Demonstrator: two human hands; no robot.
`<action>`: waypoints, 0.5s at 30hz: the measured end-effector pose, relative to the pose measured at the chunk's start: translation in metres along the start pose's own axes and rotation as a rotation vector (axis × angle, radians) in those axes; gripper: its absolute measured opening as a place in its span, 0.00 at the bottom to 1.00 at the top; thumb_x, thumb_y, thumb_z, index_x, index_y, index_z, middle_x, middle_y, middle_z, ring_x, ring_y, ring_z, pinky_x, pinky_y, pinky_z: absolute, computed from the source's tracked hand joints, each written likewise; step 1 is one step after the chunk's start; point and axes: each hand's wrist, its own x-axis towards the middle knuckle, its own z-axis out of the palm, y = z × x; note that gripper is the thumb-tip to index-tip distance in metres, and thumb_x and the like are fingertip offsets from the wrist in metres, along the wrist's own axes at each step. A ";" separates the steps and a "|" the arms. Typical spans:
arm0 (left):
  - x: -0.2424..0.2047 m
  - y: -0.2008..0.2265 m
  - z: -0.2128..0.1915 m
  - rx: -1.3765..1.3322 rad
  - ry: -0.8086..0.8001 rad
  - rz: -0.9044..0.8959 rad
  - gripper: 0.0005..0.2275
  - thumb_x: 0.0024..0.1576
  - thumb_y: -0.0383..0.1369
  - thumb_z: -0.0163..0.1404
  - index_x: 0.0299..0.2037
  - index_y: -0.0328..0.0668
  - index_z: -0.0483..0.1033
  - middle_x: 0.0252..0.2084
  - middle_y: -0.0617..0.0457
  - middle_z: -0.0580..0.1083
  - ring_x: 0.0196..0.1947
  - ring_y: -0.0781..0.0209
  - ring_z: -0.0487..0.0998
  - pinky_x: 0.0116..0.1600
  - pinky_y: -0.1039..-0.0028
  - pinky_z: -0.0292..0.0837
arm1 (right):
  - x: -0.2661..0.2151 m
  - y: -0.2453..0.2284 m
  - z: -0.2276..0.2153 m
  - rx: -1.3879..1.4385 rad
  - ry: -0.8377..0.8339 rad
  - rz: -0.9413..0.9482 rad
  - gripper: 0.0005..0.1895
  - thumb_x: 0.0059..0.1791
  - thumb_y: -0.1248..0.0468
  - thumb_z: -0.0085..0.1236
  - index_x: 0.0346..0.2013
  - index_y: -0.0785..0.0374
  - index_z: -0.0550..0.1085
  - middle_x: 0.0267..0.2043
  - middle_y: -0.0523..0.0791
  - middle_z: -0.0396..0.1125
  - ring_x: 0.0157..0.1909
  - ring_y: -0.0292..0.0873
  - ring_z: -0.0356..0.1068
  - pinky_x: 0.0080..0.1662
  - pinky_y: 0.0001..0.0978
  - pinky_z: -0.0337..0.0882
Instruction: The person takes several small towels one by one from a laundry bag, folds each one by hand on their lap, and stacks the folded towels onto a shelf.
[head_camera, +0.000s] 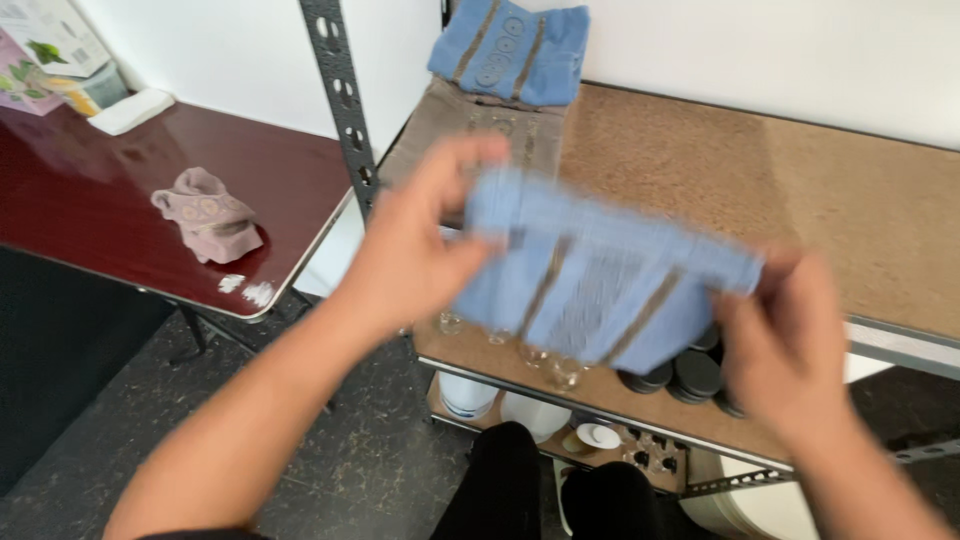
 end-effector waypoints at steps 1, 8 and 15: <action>0.013 -0.006 -0.003 0.006 0.001 -0.003 0.27 0.52 0.19 0.55 0.61 0.48 0.62 0.50 0.54 0.80 0.50 0.60 0.86 0.40 0.82 0.92 | 0.020 -0.005 0.005 0.007 -0.001 0.000 0.09 0.55 0.75 0.49 0.50 0.67 0.66 0.44 0.48 0.64 0.43 0.41 0.64 0.46 0.34 0.65; 0.100 -0.054 -0.011 0.030 0.381 0.372 0.16 0.63 0.27 0.49 0.60 0.45 0.63 0.39 0.51 0.68 0.39 0.58 0.69 0.46 0.67 0.61 | 0.111 -0.044 0.045 0.278 0.094 -0.239 0.12 0.60 0.79 0.36 0.53 0.60 0.58 0.44 0.44 0.56 0.39 0.35 0.54 0.33 0.28 0.60; 0.146 -0.074 -0.025 0.526 0.622 0.427 0.10 0.64 0.37 0.45 0.48 0.39 0.68 0.40 0.38 0.75 0.38 0.28 0.74 0.37 0.46 0.66 | 0.158 -0.045 0.081 0.184 0.207 -0.475 0.13 0.55 0.79 0.32 0.53 0.67 0.59 0.46 0.49 0.59 0.46 0.43 0.58 0.49 0.36 0.59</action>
